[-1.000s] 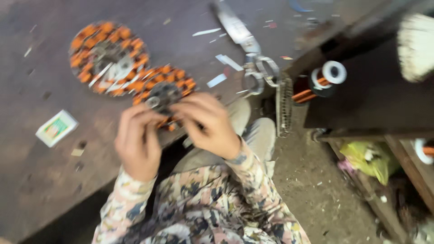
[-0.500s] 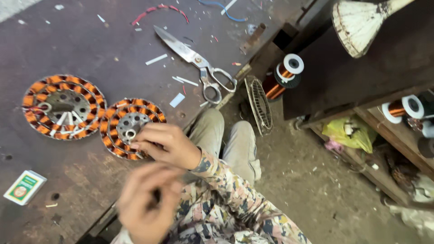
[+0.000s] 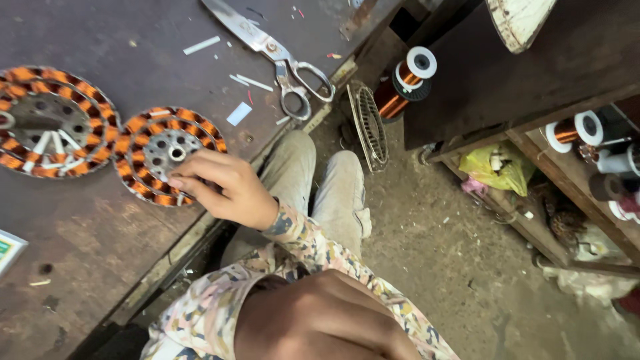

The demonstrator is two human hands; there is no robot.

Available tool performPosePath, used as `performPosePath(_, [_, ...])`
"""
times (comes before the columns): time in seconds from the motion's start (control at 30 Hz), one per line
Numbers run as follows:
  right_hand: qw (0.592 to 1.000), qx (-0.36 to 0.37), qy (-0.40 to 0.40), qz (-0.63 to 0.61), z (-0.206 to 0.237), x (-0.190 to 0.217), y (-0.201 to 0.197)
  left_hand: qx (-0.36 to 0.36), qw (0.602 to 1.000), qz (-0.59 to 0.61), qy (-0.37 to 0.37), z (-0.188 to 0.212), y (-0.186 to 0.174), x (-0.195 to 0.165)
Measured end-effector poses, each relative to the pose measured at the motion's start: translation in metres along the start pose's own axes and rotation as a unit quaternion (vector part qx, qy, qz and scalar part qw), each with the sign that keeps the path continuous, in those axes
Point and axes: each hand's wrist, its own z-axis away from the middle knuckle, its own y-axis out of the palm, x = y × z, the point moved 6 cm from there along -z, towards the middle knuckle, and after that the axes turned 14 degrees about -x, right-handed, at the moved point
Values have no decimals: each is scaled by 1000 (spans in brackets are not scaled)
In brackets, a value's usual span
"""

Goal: The person sits at a workbench and wires a circular stator by inserting and securing insulated wires into slots. They use shears to trim wire ends and handle multiple stator units, occasionally adjusting wire placement.

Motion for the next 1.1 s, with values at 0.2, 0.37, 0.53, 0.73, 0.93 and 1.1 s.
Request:
performPosePath(0.2, [1000,-9,4,1,7,-5,-1,-101,992,56,-53,-8,14,5])
performPosePath(0.37, [1000,-22,6,3,5,-5,1,-100,974,-148,-137,1,54,78])
performPosePath(0.53, [1000,-23,8,15,5,-6,1,83,970,-202,-107,51,137,147])
performPosePath(0.73, [999,-35,-6,-2,6,-7,-2,204,964,-131,-110,80,148,152])
performPosePath(0.93, [999,-33,1,28,2,-7,-2,61,992,-31,-108,71,74,88])
performPosePath(1.1, [998,-49,2,36,1,-6,0,-319,882,-267,-221,104,-29,27])
